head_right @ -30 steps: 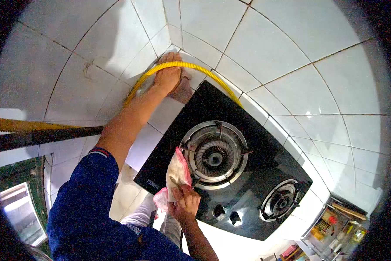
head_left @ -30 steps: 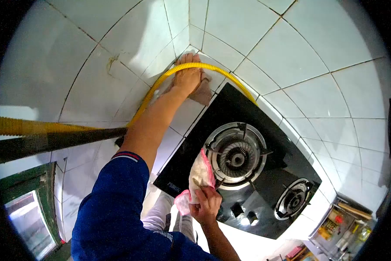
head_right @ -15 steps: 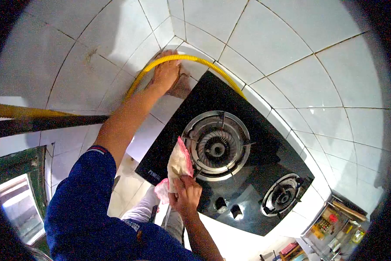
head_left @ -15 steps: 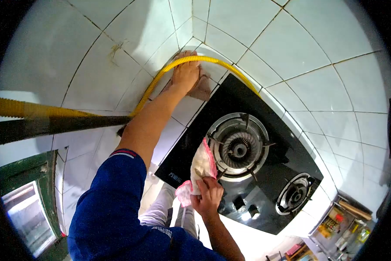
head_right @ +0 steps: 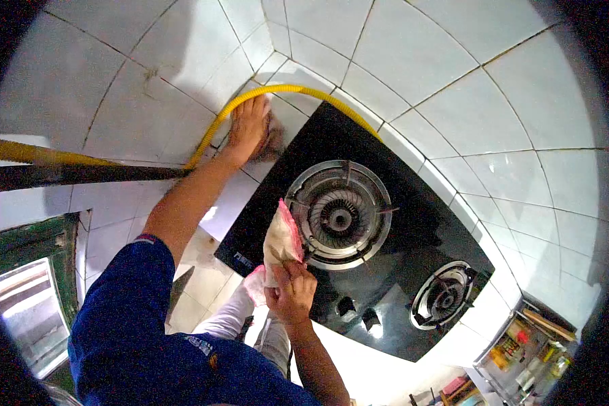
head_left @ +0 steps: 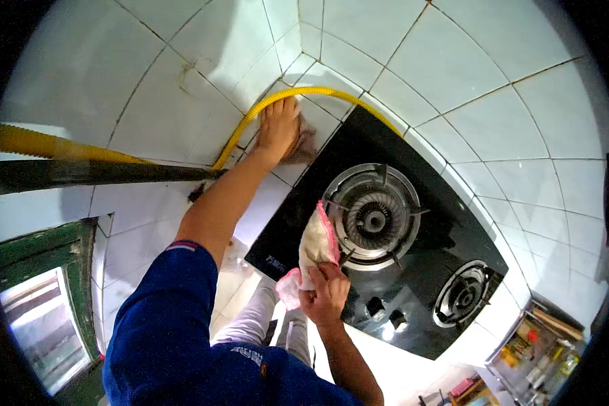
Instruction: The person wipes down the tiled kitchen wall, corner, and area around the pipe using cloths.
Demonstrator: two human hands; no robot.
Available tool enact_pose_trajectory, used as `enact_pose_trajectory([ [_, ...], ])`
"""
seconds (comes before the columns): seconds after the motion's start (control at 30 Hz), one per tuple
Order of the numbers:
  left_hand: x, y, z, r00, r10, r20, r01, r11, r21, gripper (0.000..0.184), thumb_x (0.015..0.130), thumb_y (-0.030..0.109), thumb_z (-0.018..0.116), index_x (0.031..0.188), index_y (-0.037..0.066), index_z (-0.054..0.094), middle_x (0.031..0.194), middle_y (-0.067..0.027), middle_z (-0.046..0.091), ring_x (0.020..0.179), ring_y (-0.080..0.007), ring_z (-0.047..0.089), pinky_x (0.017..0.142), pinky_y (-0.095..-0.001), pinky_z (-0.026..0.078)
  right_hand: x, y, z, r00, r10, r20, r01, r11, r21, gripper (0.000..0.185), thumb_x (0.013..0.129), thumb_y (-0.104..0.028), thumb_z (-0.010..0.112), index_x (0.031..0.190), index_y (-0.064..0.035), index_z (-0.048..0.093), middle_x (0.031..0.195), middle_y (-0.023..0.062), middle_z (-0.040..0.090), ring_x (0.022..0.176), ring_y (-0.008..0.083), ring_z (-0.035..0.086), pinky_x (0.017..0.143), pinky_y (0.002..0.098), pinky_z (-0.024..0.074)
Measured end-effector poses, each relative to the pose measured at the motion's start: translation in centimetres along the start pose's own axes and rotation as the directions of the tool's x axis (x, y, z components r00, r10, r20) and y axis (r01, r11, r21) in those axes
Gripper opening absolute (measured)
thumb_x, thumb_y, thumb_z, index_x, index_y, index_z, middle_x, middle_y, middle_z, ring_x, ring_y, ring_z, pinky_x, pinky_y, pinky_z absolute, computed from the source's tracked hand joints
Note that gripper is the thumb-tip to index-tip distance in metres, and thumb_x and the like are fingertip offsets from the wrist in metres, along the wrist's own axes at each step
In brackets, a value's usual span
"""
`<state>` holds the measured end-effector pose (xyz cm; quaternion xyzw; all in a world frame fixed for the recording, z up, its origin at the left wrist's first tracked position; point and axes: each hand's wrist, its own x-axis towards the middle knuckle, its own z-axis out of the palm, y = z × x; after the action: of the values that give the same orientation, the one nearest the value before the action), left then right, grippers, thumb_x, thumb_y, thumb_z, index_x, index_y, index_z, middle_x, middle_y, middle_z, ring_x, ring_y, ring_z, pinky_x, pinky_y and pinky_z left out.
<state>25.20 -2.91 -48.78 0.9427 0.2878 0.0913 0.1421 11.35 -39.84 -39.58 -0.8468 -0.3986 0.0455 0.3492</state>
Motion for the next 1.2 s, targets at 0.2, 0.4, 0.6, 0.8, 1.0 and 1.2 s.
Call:
enact_pose_trajectory([
  [0.2, -0.4, -1.1, 1.0, 0.957, 0.152, -0.248, -0.152, 0.988, 0.017, 0.048, 0.093, 0.019, 0.058, 0.137, 0.003, 0.048, 0.134, -0.0199, 0.05, 0.126, -0.041, 0.046, 0.106, -0.0544, 0.036, 0.5, -0.1, 0.2, 1.0, -0.012, -0.002, 0.012, 1.0, 0.028, 0.051, 0.072, -0.013, 0.069, 0.122, -0.0114, 0.062, 0.12, 0.014, 0.06, 0.109, 0.0374, 0.058, 0.092, 0.0483, 0.0438],
  [0.4, -3.4, -1.2, -0.6, 0.971, 0.088, -0.22, -0.092, 0.996, -0.007, 0.041, 0.089, 0.016, 0.061, 0.126, 0.005, 0.051, 0.131, -0.0186, 0.051, 0.123, -0.0408, 0.047, 0.105, -0.0529, 0.037, 0.4, 0.0, 0.4, 0.999, -0.034, -0.03, 0.034, 0.999, 0.005, 0.052, 0.071, -0.014, 0.068, 0.122, -0.0112, 0.062, 0.12, 0.0143, 0.06, 0.112, 0.0373, 0.057, 0.093, 0.0481, 0.0425],
  [0.6, -5.7, -0.9, -0.9, 0.962, 0.037, -0.271, -0.043, 0.999, -0.017, 0.034, 0.086, 0.013, 0.064, 0.116, 0.004, 0.051, 0.127, -0.0203, 0.051, 0.121, -0.0427, 0.047, 0.103, -0.054, 0.038, 0.6, -0.3, -0.1, 0.998, -0.04, -0.043, 0.04, 0.999, -0.014, 0.051, 0.072, -0.011, 0.066, 0.122, -0.0089, 0.062, 0.12, 0.0148, 0.059, 0.112, 0.0372, 0.057, 0.093, 0.0489, 0.0422],
  [0.8, -10.2, -0.5, -2.0, 0.978, -0.073, -0.197, 0.07, 0.997, -0.024, 0.041, 0.087, 0.014, 0.063, 0.123, 0.002, 0.047, 0.13, -0.0247, 0.048, 0.127, -0.0448, 0.044, 0.108, -0.0559, 0.034, 0.8, -0.4, -0.1, 0.996, -0.048, -0.07, 0.048, 0.999, 0.007, 0.048, 0.071, -0.008, 0.065, 0.119, -0.0069, 0.064, 0.12, 0.0142, 0.059, 0.111, 0.0368, 0.057, 0.094, 0.0481, 0.0429],
  [1.0, -14.1, -0.2, -2.3, 0.977, -0.087, -0.194, 0.094, 0.995, 0.029, 0.046, 0.092, 0.017, 0.059, 0.131, -0.001, 0.044, 0.133, -0.026, 0.045, 0.128, -0.0459, 0.042, 0.112, -0.0543, 0.032, 0.9, -0.3, 0.1, 0.995, -0.061, -0.085, 0.062, 0.998, 0.012, 0.043, 0.074, -0.01, 0.063, 0.116, -0.004, 0.065, 0.119, 0.0153, 0.061, 0.11, 0.0381, 0.057, 0.097, 0.0494, 0.0425],
  [1.2, -17.8, -0.9, -3.2, 0.979, -0.132, -0.155, 0.13, 0.991, -0.021, 0.043, 0.097, 0.017, 0.053, 0.134, -0.003, 0.043, 0.138, -0.0282, 0.043, 0.13, -0.0481, 0.041, 0.112, -0.0549, 0.032, 0.6, 0.0, 0.3, 0.994, -0.08, -0.071, 0.079, 0.997, -0.012, 0.045, 0.076, -0.013, 0.063, 0.12, -0.0057, 0.063, 0.121, 0.0146, 0.06, 0.114, 0.0371, 0.056, 0.099, 0.0494, 0.0412],
])
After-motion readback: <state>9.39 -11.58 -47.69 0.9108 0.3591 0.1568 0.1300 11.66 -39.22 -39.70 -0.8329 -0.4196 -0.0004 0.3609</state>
